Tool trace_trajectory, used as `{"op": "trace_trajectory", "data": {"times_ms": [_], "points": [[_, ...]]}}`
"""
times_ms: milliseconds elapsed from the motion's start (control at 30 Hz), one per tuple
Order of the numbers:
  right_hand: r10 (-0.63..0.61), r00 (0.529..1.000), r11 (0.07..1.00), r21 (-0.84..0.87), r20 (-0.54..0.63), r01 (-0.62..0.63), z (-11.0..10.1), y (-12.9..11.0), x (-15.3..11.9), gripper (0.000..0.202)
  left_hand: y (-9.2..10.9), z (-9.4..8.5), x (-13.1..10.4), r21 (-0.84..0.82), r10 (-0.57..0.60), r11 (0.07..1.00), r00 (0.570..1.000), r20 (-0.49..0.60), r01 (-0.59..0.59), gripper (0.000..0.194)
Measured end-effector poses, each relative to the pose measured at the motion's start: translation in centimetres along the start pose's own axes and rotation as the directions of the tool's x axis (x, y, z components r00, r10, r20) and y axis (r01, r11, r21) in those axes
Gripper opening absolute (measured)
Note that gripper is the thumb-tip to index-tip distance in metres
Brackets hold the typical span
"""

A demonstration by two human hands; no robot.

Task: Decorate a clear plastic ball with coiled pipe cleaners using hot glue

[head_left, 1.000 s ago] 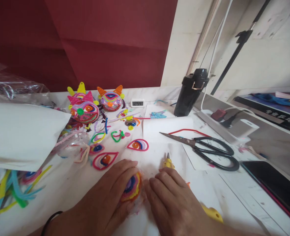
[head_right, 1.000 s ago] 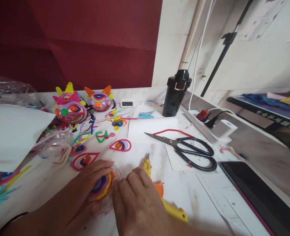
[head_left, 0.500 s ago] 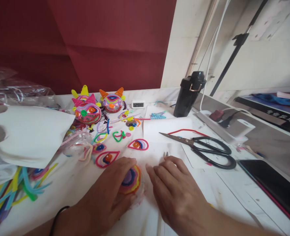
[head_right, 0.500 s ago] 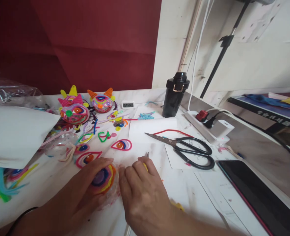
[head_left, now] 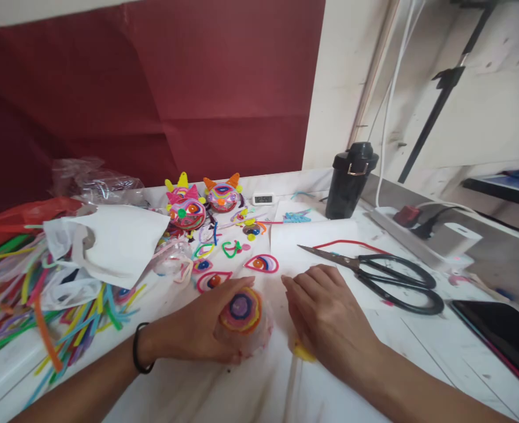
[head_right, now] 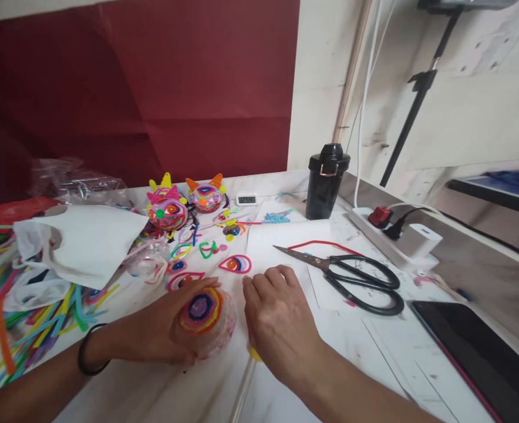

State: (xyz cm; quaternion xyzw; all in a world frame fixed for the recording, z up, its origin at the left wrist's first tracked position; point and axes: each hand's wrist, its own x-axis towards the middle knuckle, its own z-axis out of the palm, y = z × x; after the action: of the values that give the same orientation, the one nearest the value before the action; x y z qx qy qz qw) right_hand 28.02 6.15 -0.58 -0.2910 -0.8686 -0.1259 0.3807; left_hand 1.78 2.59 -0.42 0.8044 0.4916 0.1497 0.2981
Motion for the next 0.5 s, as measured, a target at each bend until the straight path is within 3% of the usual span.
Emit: {"op": "trace_trajectory", "data": {"times_ms": [133,267,333,433,500], "points": [[-0.007,1.0,1.0,0.012,-0.015,0.007,0.1,0.1,0.0,0.023,0.5,1.6,0.1,0.016,-0.015,1.0,0.989,-0.15,0.018,0.109],[-0.02,0.999,0.999,0.028,-0.034,0.021,0.2,0.0,-0.1,0.024,1.3,2.9,0.0,0.044,-0.05,0.997,0.947,-0.316,0.067,0.111],[-0.025,0.999,0.999,0.031,-0.036,0.026,0.3,0.1,-0.2,0.024,1.3,2.5,-0.4,0.07,-0.044,0.995,0.925,-0.378,0.076,0.093],[-0.024,0.999,0.999,0.029,-0.032,0.025,0.3,0.1,-0.3,0.025,-0.3,0.5,-1.2,0.135,-0.035,0.984,0.874,-0.485,0.114,0.043],[-0.029,0.999,0.999,0.03,-0.032,0.03,0.3,0.2,-0.4,0.025,-2.2,-1.1,-1.8,0.201,-0.021,0.968,0.843,-0.538,0.153,0.034]]}}
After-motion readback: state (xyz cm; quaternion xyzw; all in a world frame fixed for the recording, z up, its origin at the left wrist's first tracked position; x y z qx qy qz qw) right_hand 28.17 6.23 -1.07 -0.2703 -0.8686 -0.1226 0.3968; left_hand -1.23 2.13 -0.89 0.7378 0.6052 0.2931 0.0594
